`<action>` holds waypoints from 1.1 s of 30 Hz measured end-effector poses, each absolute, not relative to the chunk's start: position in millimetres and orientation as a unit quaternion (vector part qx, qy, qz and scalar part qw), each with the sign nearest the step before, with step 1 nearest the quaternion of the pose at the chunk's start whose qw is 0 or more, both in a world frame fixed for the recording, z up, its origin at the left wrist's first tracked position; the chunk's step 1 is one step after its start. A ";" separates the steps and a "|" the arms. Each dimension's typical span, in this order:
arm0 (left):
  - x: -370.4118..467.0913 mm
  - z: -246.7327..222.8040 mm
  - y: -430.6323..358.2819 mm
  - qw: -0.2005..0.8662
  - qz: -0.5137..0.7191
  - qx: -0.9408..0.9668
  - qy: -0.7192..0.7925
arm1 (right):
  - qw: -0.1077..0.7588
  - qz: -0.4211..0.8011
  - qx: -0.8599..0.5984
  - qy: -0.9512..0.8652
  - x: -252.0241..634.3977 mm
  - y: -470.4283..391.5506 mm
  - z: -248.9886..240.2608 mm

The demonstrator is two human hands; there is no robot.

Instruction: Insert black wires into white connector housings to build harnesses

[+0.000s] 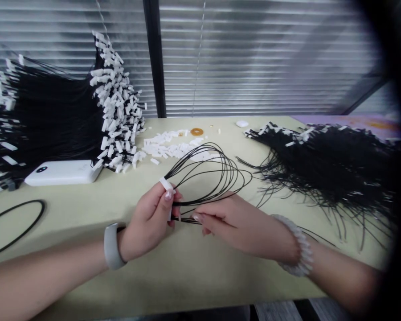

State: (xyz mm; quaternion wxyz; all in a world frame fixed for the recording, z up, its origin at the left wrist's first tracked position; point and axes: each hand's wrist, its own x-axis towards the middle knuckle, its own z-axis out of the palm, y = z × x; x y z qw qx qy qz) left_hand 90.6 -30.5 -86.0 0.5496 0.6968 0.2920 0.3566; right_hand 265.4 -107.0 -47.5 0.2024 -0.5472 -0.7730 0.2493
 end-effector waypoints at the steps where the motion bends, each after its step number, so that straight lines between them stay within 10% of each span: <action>1: 90.0 -86.7 -31.0 0.548 0.353 0.702 0.286 | 0.205 0.252 -0.547 -0.771 264.0 -106.8 -50.0; 33: 86.1 -87.2 -30.1 0.482 0.307 0.780 0.254 | 0.254 0.282 -0.476 -0.793 262.2 -102.8 -65.3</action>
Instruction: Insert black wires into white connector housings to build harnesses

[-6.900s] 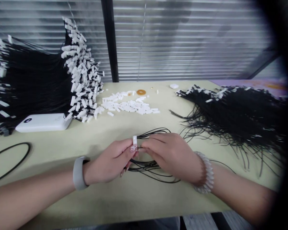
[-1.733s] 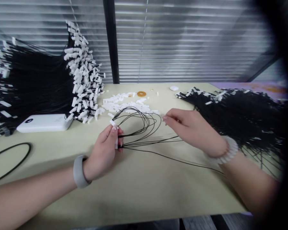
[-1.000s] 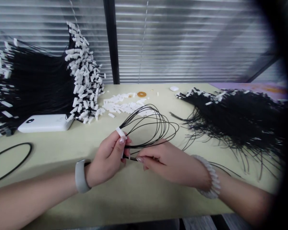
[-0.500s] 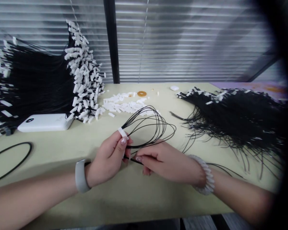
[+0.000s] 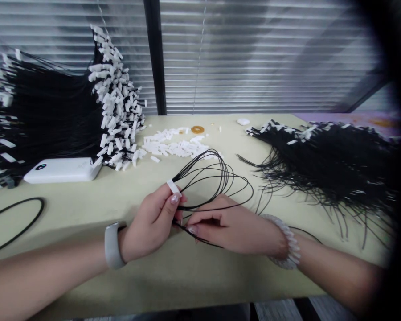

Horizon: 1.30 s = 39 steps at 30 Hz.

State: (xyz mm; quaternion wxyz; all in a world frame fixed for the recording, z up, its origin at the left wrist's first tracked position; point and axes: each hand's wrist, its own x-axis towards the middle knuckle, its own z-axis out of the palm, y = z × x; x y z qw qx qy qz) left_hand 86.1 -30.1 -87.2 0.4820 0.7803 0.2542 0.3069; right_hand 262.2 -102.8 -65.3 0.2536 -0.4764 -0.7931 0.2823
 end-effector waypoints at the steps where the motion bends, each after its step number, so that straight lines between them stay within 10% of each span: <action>1: 85.8 -86.8 -30.5 0.477 0.307 0.784 0.252 | 0.254 0.282 -0.474 -0.794 262.2 -103.2 -64.8; 23: 84.3 -83.8 -33.3 0.425 0.302 0.817 0.246 | 0.225 0.292 -0.478 -0.797 257.5 -106.5 -56.4; 39: 85.3 -89.0 -34.3 0.507 0.302 0.770 0.241 | 0.198 0.046 -0.507 -0.838 258.2 -108.3 -72.4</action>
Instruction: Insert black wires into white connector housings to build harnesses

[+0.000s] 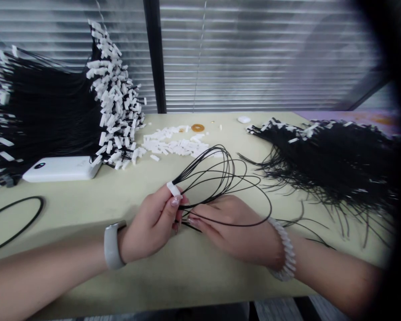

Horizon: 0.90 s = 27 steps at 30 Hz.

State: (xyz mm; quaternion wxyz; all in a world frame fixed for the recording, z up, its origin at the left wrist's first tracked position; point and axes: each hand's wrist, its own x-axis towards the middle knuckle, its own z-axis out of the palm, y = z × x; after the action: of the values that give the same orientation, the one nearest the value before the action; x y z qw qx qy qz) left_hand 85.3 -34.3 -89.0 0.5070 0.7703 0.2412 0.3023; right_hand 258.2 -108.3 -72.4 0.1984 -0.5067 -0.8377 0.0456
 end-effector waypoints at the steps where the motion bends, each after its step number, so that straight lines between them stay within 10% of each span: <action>1: 86.4 -88.6 -34.0 0.511 0.305 0.764 0.250 | 0.193 0.032 -0.503 -0.842 259.3 -107.2 -73.2; 15: 97.9 -86.8 -20.2 0.652 0.324 0.591 0.348 | 0.265 -0.234 -0.690 -0.632 353.2 -84.6 -39.3; 22: 98.6 -86.3 -19.7 0.665 0.337 0.566 0.352 | 0.111 -0.228 -0.750 -0.610 351.1 -89.8 -34.3; 27: 98.0 -86.2 -19.6 0.662 0.326 0.577 0.349 | 0.348 -0.076 -0.675 -0.646 344.1 -94.6 -30.6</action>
State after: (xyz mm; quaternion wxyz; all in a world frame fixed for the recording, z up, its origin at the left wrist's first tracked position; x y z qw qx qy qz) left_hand 98.0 -19.6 -86.2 0.6625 0.5769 0.3494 0.3260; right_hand 344.1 -94.6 -30.6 0.3480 -0.6752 -0.6459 -0.0762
